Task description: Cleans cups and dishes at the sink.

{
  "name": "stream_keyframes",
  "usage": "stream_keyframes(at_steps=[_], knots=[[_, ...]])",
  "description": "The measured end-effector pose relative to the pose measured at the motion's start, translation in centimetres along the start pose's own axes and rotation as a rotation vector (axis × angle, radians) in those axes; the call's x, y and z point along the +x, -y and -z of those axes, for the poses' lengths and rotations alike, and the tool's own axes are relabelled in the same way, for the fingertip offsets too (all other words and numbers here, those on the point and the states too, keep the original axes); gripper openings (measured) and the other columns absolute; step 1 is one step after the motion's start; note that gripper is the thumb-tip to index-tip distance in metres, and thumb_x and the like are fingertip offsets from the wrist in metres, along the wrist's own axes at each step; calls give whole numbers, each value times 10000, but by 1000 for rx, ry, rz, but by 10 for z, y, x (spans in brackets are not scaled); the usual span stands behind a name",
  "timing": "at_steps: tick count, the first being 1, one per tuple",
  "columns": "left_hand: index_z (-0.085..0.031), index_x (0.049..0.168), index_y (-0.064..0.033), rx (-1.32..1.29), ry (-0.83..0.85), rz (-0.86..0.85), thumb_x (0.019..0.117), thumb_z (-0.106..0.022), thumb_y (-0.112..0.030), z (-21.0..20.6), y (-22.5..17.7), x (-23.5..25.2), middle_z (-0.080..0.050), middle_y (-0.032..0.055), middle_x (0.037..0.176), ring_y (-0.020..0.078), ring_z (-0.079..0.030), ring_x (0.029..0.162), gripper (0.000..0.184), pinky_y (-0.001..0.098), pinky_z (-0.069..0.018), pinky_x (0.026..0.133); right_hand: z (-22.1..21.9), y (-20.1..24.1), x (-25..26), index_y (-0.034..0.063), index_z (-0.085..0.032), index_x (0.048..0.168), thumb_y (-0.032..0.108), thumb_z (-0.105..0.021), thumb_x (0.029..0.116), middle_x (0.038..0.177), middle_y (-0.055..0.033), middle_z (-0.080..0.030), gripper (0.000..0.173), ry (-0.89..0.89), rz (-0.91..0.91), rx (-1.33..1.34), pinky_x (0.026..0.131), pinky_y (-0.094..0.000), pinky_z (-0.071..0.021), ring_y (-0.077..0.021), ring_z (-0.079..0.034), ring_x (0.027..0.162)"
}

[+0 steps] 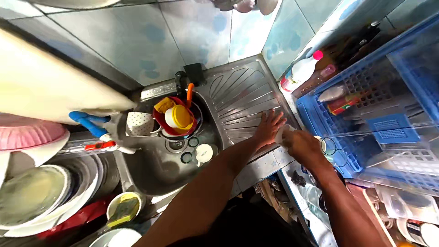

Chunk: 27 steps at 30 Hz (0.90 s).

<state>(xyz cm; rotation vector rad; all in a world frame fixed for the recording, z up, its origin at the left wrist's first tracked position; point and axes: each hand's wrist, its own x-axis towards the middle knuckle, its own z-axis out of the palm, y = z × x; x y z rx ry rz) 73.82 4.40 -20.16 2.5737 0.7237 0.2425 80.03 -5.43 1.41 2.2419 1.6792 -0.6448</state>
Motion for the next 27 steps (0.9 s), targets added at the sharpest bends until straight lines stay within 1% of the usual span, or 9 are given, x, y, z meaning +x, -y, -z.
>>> stream_keyframes(at_steps=[1,3,7,10,15,18,20,24,27], knots=[[-394,1588,-321,-4,14,0,849,-759,-386,-1,0,10,-195,44,1720,422,-82,1575,826,764,-41,1180,-5,-9,-2,185,-709,1192,255,-650,977,1081,-173,-717,234,-14,-6,26,818,-639,-541,-404,-688,1037],[-407,1579,-327,-11,3,1,991,-558,-529,-3,7,25,-225,7,1712,358,-107,1585,640,740,-43,1201,-15,-24,-4,179,-717,1191,248,-628,986,1088,-180,-722,234,-44,-11,92,819,-645,-539,-409,-692,1036],[-327,1619,-304,64,-54,49,975,-381,-734,8,65,54,-217,-48,1715,298,-117,1592,776,729,-58,1210,-28,-44,1,170,-742,1148,227,-651,953,1012,-161,-734,223,-154,11,220,753,-625,-561,-391,-717,940],[-270,1639,-313,130,-49,111,968,-311,-766,34,115,72,-175,-45,1725,322,-79,1594,811,730,-34,1209,-33,-49,10,161,-753,1102,253,-679,942,962,-131,-736,199,-225,37,304,726,-605,-569,-361,-723,891],[-311,1618,-341,200,-98,210,987,-287,-746,72,175,124,-195,-19,1721,359,-120,1583,750,738,-85,1200,-36,-42,29,165,-764,1048,291,-678,913,894,-70,-739,203,-356,130,372,694,-553,-594,-280,-731,811],[-322,1616,-313,220,-175,311,984,-269,-745,81,205,138,-217,-3,1715,329,-133,1585,767,716,-94,1209,-30,-37,33,177,-766,1047,319,-673,914,912,-34,-750,216,-364,137,416,721,-497,-607,-215,-734,828],[-304,1624,-292,200,-193,348,967,-266,-773,80,216,114,-194,1,1721,324,-113,1589,815,711,-79,1214,-28,-37,29,166,-761,1046,297,-674,907,926,-25,-753,210,-375,152,461,735,-444,-613,-171,-730,825],[-265,1640,-317,207,-161,378,976,-243,-769,92,218,14,-146,15,1733,342,-93,1591,804,681,-109,1234,-25,-31,12,131,-757,1094,238,-683,937,958,-77,-757,204,-357,188,486,758,-497,-606,-229,-733,831],[-265,1641,-300,246,-159,365,1003,-207,-722,90,214,-44,-155,85,1726,346,-105,1589,767,665,-115,1241,-28,-26,-6,132,-757,1095,223,-681,949,968,-56,-759,187,-367,220,523,787,-463,-615,-193,-733,845]])
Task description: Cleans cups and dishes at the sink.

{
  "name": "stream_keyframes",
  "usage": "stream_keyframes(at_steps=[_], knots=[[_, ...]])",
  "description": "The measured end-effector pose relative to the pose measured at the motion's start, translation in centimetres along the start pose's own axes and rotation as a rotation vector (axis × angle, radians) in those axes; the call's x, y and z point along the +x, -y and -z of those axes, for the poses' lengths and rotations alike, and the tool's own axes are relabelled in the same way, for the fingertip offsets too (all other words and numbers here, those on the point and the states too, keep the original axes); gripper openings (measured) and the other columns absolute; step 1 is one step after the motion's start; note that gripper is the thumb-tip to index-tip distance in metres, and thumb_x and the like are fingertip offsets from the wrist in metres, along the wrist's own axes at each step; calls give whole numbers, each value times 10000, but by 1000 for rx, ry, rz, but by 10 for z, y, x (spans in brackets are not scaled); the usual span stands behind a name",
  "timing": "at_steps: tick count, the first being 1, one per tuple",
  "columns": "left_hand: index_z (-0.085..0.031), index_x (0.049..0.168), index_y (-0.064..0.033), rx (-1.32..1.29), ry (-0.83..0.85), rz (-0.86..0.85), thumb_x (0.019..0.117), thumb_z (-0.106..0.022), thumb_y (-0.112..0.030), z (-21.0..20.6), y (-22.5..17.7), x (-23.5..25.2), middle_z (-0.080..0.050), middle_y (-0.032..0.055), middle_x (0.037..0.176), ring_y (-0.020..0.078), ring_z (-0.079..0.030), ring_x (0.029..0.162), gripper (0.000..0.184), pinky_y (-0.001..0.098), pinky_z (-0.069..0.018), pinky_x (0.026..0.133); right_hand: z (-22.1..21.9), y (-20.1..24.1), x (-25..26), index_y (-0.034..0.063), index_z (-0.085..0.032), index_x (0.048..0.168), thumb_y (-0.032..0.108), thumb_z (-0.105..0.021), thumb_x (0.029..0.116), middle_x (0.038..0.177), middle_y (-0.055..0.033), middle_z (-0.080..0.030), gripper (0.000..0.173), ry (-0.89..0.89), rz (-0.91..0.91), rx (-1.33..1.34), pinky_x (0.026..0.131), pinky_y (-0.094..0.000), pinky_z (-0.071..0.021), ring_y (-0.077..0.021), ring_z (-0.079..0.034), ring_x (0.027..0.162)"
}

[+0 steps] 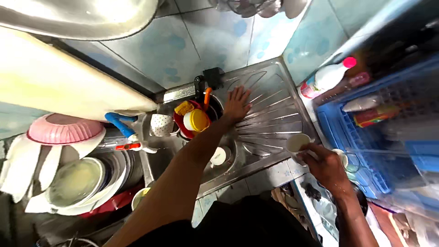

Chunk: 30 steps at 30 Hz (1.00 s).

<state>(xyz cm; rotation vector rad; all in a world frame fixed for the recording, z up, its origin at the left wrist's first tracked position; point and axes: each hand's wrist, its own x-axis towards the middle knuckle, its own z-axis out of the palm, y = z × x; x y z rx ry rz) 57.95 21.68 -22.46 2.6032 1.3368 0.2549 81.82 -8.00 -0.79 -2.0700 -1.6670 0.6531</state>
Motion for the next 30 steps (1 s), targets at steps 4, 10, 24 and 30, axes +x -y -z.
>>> stream_keyframes(at_steps=[4,10,24,30], knots=[[-226,1654,-262,43,77,-8,968,-189,-771,-1,-23,-55,-100,103,1734,411,-36,1584,855,710,-58,1222,-7,-1,-28,147,-756,1086,227,-685,954,976,-29,-759,170,1,-20,52,827,-423,-612,-146,-728,886],[-324,1623,-276,-46,160,-187,982,-398,-705,-4,-92,-101,-165,78,1725,421,-74,1579,775,759,-51,1196,-20,0,-60,123,-748,1111,202,-689,955,1023,-82,-759,185,0,-56,-10,879,-499,-593,-228,-734,951],[-724,1163,-50,-318,231,28,981,-636,-153,106,-39,-229,-713,185,1153,388,-687,1074,228,628,-552,894,-75,105,-35,50,-683,1159,211,-779,913,1005,-180,-711,309,289,100,-53,831,-579,-556,-324,-694,896],[-657,1327,-81,72,-172,365,998,-618,-165,227,75,-291,-597,235,1351,483,-556,1239,342,647,-509,922,-189,179,7,3,-663,1108,211,-791,910,980,-178,-696,315,487,273,293,784,-536,-595,-295,-696,839]])
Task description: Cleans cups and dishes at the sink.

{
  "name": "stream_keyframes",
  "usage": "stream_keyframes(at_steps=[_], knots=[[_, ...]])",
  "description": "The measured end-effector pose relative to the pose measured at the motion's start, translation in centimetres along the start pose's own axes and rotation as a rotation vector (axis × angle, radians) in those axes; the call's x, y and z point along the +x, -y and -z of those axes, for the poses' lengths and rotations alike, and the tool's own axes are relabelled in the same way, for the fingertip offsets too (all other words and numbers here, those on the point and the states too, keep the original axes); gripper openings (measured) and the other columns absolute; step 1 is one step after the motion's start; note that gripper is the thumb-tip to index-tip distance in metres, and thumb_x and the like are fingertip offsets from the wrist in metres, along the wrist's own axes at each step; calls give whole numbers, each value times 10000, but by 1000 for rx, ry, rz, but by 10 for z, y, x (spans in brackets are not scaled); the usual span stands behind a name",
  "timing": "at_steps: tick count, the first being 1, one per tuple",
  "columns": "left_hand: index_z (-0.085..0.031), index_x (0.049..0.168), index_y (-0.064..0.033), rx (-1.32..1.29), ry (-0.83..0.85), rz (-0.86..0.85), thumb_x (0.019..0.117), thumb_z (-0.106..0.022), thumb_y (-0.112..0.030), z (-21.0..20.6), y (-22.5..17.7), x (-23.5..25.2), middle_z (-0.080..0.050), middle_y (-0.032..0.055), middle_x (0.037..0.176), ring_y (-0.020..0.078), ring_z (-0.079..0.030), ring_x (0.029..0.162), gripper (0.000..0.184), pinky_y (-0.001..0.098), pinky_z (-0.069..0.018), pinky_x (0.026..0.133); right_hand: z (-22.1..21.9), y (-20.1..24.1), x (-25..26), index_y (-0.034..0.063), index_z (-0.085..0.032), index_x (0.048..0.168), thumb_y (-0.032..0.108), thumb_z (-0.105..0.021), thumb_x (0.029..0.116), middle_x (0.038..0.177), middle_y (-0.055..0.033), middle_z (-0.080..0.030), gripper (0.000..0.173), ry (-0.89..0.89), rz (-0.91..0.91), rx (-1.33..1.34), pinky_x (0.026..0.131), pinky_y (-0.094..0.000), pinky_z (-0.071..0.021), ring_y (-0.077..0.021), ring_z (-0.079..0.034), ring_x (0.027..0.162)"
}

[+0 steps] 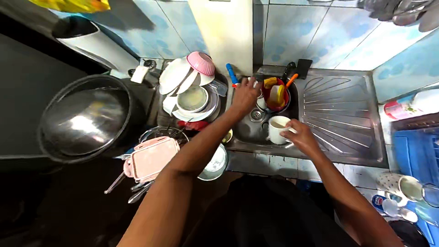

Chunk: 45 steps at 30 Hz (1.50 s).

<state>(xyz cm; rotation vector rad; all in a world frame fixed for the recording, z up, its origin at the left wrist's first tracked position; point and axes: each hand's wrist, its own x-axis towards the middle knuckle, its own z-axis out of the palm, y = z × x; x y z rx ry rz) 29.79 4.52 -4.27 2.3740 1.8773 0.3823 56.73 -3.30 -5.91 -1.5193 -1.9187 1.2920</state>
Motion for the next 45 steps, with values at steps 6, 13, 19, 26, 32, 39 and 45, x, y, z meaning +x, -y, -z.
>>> stream_keyframes(at_steps=[6,13,19,26,32,39,45], knots=[[-633,1283,-92,177,238,23,1072,-508,-249,-10,76,-1,-643,210,1233,445,-623,1132,292,611,-509,924,-119,9,116,21,-549,1331,220,-562,1058,908,-121,-595,338,30,-384,686,596,-383,-564,-185,-572,616],[-617,1238,-52,95,223,225,1097,-431,-311,-13,58,6,-703,216,1057,418,-699,991,348,594,-545,854,-174,10,199,89,-548,1297,236,-419,1104,847,-74,-581,274,111,-513,910,641,-407,-558,-191,-588,666],[-624,1283,-77,-213,51,364,1091,-466,-386,-20,61,-4,-695,203,1055,402,-705,938,396,595,-575,798,-188,13,239,-27,-641,1274,216,-502,1077,1204,-186,-680,342,107,-318,238,962,-435,-542,-254,-662,1089],[-612,1290,-44,-1052,-520,1017,1118,-345,-370,-98,36,-35,-678,143,966,248,-647,790,455,471,-567,738,-222,-4,248,-52,-630,1278,179,-526,1054,1225,-213,-675,338,20,-103,265,1025,-410,-527,-252,-655,1141],[-658,1200,-9,-1003,-372,1261,1053,-521,-147,-148,34,-18,-696,194,1107,328,-666,1049,244,555,-530,927,-198,4,263,-38,-578,1305,180,-399,1113,1136,-160,-688,341,169,-394,795,860,-332,-576,-173,-690,958],[-676,1101,-17,-1106,-309,1099,1044,-568,-201,-174,44,3,-711,161,900,291,-676,807,221,529,-557,775,-182,-11,223,72,-631,1250,302,-493,1081,1111,-135,-663,317,-29,-642,834,840,-458,-532,-242,-634,982],[-599,1154,66,-1254,-203,1157,994,-605,-46,-177,53,12,-628,218,997,290,-606,845,195,479,-535,769,-172,-15,203,31,-568,1410,82,-339,1089,1410,-224,-566,397,4,-507,489,1056,-528,-466,-329,-545,1304]])
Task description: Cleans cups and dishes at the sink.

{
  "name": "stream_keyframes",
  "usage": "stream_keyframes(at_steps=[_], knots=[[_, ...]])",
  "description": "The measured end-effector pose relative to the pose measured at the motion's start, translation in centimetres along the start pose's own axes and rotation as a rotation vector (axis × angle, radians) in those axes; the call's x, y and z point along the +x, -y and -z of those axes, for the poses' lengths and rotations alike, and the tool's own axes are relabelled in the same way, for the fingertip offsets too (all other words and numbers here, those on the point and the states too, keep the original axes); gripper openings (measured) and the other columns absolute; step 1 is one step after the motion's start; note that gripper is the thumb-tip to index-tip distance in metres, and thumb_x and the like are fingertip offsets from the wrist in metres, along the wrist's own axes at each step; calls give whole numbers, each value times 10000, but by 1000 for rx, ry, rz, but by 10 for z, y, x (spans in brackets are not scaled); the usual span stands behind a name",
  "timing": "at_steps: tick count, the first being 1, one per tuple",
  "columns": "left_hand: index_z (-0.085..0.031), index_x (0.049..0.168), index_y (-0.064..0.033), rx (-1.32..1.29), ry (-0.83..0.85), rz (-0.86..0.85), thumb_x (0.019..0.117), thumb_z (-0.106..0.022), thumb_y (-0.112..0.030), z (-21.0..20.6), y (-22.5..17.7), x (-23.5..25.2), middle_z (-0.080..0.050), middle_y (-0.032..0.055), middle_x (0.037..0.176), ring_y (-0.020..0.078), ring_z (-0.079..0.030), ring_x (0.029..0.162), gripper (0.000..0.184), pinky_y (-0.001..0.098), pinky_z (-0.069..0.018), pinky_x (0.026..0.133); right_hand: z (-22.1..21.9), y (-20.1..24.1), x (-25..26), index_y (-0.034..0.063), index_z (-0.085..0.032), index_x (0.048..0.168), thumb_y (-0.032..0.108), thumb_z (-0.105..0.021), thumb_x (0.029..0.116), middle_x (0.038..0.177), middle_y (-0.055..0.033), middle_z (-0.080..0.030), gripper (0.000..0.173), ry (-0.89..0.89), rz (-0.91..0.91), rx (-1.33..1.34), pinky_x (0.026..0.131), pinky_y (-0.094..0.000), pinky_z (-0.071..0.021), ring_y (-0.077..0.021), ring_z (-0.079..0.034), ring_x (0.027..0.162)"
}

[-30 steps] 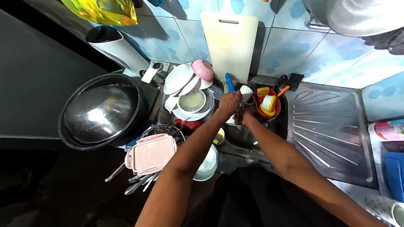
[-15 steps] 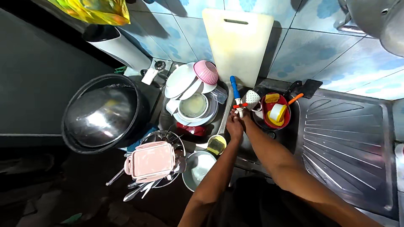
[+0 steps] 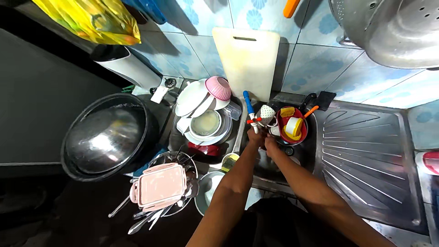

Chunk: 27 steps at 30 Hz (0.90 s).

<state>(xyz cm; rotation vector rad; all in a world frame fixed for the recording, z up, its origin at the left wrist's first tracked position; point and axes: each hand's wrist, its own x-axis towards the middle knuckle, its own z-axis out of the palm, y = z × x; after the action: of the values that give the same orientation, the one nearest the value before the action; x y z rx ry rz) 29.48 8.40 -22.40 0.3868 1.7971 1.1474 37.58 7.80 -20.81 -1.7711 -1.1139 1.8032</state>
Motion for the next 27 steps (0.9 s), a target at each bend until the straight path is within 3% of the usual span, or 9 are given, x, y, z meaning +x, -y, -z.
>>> stream_keyframes(at_steps=[2,4,8,13,16,19,21,24,27], knots=[[-600,1174,84,80,-57,73,1067,-544,-165,-4,-8,-2,-624,259,1054,340,-605,910,276,510,-521,818,5,-3,-5,21,-569,1420,-10,-406,1036,1443,-212,-557,418,24,93,-139,1092,-463,-462,-298,-558,1311],[-663,1150,82,293,-99,42,1026,-629,-265,-7,-7,3,-659,307,1149,426,-637,1081,370,587,-506,943,5,-8,-6,18,-525,1455,6,-455,1035,1420,-231,-562,426,41,113,-206,1024,-432,-519,-287,-629,1198],[-633,1214,10,339,-16,-86,899,-761,-171,2,2,1,-672,257,1120,403,-648,1051,385,593,-522,914,3,-16,-1,17,-501,1439,136,-478,1078,1265,-234,-614,381,47,62,-293,803,-425,-602,-269,-700,888],[-495,1413,-1,253,-5,-30,884,-704,-67,38,-24,-34,-654,252,1149,384,-652,976,572,569,-552,825,5,-3,4,7,-620,1326,235,-698,964,1308,-248,-638,436,143,100,-711,1071,-556,-478,-382,-613,1237],[-420,1499,-72,350,-83,-235,937,-653,-96,69,-53,-72,-601,233,1322,398,-642,1075,609,574,-555,854,6,2,-8,-4,-646,1280,233,-746,933,1269,-253,-657,431,133,236,-760,1062,-583,-477,-404,-617,1228],[-470,1495,-158,565,-76,-565,959,-636,-86,88,-88,-108,-512,210,1418,354,-653,1057,566,516,-587,823,7,-2,-17,33,-685,1180,163,-743,929,1120,-200,-717,289,108,440,-606,963,-565,-549,-351,-697,1056],[-545,1456,-151,718,-3,-728,947,-680,-111,91,-108,-115,-494,209,1456,362,-618,1172,528,523,-569,918,7,-1,-22,39,-680,1094,119,-708,941,1008,-168,-724,174,96,554,-576,880,-556,-572,-319,-712,945],[-691,1310,-103,943,-26,-884,991,-663,-209,82,-112,-93,-644,200,1239,378,-643,1111,337,527,-562,920,6,3,-31,52,-686,1113,148,-718,942,1024,-146,-730,199,69,600,-606,909,-543,-571,-300,-713,971],[-709,1210,-32,1091,-56,-965,1033,-585,-169,75,-109,-83,-692,193,1034,373,-685,987,256,505,-580,844,7,6,-40,61,-677,1118,154,-728,934,1001,-133,-739,212,56,555,-598,890,-558,-576,-302,-721,959]])
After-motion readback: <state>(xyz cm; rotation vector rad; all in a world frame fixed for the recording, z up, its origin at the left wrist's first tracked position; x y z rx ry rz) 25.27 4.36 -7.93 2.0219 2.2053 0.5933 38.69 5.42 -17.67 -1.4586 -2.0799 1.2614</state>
